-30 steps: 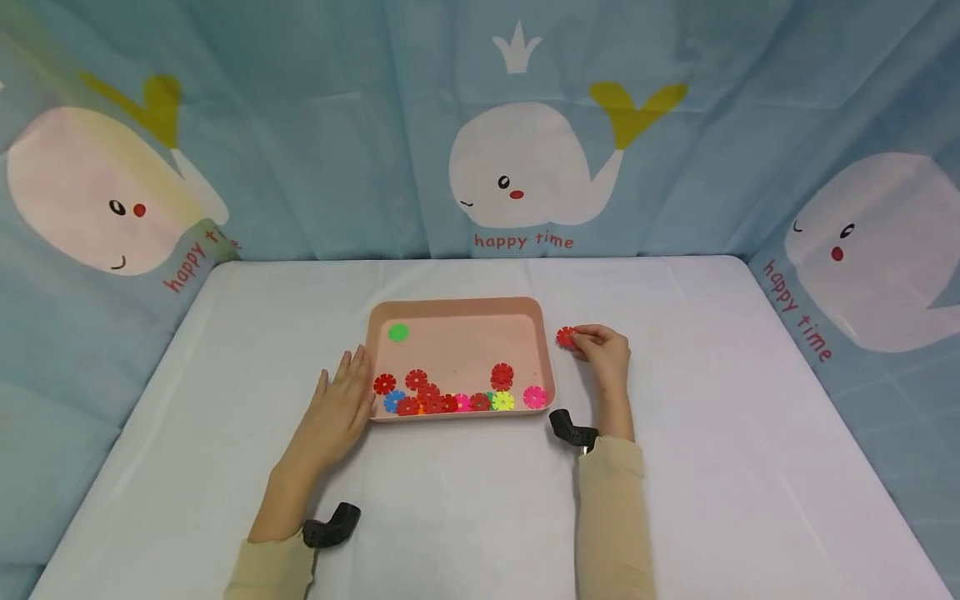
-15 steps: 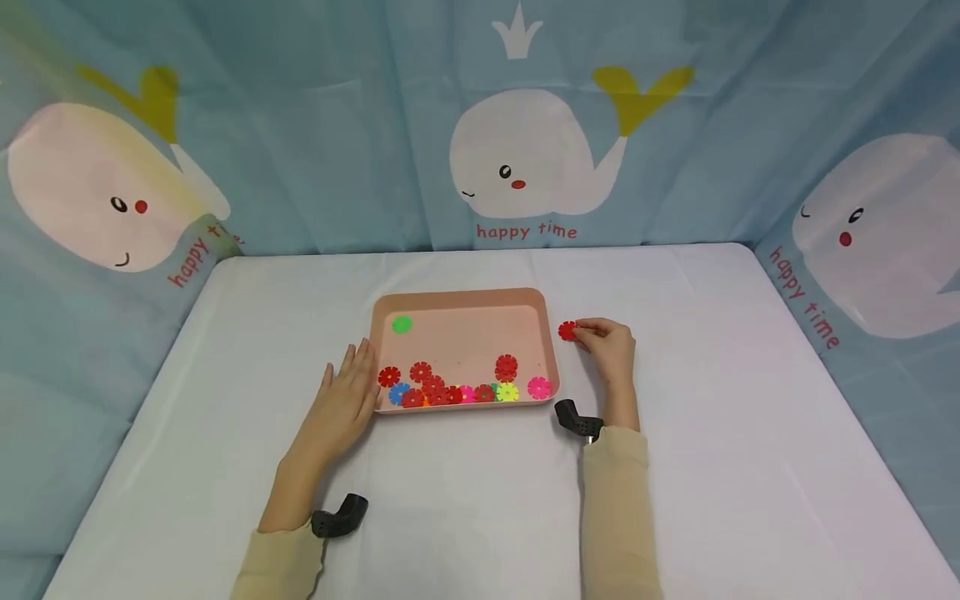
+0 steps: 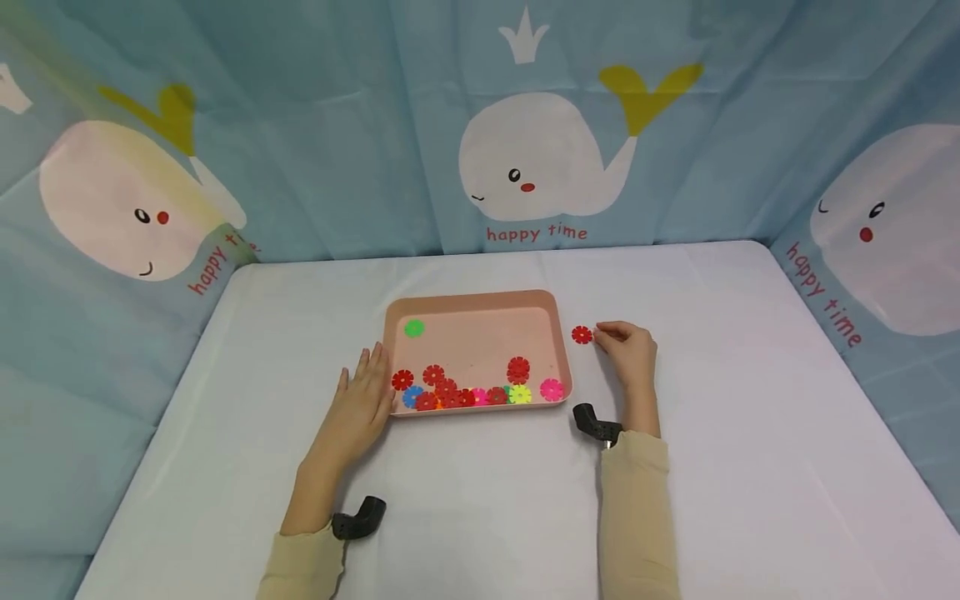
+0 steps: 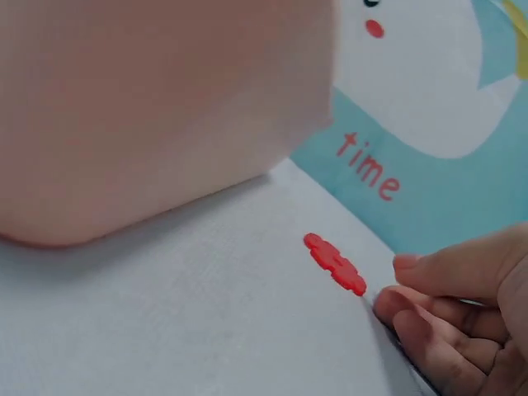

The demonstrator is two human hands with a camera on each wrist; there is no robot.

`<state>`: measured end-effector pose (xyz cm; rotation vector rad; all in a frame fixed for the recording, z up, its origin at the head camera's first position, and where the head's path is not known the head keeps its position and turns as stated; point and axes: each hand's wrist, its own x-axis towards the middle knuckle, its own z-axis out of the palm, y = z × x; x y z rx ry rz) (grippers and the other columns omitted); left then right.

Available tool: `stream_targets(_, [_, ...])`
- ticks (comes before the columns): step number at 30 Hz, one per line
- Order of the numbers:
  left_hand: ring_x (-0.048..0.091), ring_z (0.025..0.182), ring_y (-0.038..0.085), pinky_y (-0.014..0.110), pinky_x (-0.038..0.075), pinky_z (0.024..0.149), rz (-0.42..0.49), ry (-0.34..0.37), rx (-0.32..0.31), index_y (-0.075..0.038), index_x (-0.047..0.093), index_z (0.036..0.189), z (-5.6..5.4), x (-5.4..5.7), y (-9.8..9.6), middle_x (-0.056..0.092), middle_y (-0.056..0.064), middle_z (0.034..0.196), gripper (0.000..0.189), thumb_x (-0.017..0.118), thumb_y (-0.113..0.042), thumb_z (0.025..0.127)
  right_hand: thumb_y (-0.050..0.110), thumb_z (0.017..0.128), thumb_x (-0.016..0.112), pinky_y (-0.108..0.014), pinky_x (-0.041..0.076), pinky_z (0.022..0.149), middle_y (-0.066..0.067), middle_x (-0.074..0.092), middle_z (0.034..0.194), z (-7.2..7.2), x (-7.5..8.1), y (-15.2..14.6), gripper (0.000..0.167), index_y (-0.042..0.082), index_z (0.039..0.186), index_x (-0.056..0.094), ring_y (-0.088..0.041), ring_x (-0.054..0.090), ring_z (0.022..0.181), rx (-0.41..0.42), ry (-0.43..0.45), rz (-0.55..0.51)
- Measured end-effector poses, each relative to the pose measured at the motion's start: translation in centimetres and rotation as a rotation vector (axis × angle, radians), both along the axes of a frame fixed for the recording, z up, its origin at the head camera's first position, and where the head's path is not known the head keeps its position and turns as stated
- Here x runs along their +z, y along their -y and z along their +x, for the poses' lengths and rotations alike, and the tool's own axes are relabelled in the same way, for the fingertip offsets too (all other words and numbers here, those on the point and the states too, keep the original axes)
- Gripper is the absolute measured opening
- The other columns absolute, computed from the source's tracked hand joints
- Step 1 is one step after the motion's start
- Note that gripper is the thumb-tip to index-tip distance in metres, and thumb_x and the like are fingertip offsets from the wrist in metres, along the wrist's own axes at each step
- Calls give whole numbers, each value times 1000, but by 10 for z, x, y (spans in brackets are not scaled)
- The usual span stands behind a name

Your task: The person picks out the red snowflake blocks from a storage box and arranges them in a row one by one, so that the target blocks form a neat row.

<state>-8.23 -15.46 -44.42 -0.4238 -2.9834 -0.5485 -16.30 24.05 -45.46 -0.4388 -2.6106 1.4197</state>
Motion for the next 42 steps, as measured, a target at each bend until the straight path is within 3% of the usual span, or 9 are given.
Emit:
stream_targets(4, [13,142,32,56,10,111,-20,4,-3,1,19,149,-1,-1,3,16,14,155,65,47,-24,97,17,88,66,-11,47,67,-16,68,100,3,-3,2,27,-2,108,69,-1,60,73,-45,14,-115])
stream_targets(9, [13,142,32,57,10,111,-20,4,-10,1,19,149,-3,-2,5,16,14,155,64,46,-24,97,15,87,68,-15,50,67,-2,69,87,6,1,6,28,-4,108,68,-2,63,71,-36,-38,-213])
stream_targets(13, [13,142,34,58,11,111,-16,25,-10,2,19,149,1,-5,6,16,15,155,64,46,-25,97,13,87,68,-17,50,68,2,68,83,11,9,12,31,-7,111,65,-5,63,74,86,-50,-265])
stream_targets(18, [13,142,33,57,11,111,-2,21,-8,1,18,149,5,-5,8,16,15,155,64,45,-26,97,6,87,66,-19,51,74,-13,69,91,15,24,27,31,-12,112,61,-9,65,79,272,-64,-323])
stream_targets(22, [14,142,34,58,11,110,25,-11,-12,2,20,149,5,-6,8,18,16,155,63,45,-25,97,7,87,66,-19,51,76,-18,68,98,15,36,42,30,-10,111,62,-5,64,81,379,-68,-297])
stream_targets(29, [10,142,33,58,8,111,29,43,-23,1,16,149,4,-7,5,13,15,156,64,43,-27,98,1,87,64,-22,52,79,-26,64,104,15,38,64,27,-14,109,61,-12,67,85,562,-8,-333])
stream_targets(35, [10,143,33,57,8,111,30,27,-21,1,15,150,-2,0,5,13,15,156,65,43,-26,98,7,85,67,-26,53,71,-15,69,94,10,39,74,24,-4,107,66,-25,65,85,582,22,-192])
stream_targets(42, [8,143,32,58,8,111,27,31,-24,1,15,150,-6,-3,3,12,14,156,65,43,-27,98,9,84,69,-31,53,72,-6,69,88,3,42,78,17,2,100,68,-19,65,80,619,93,42])
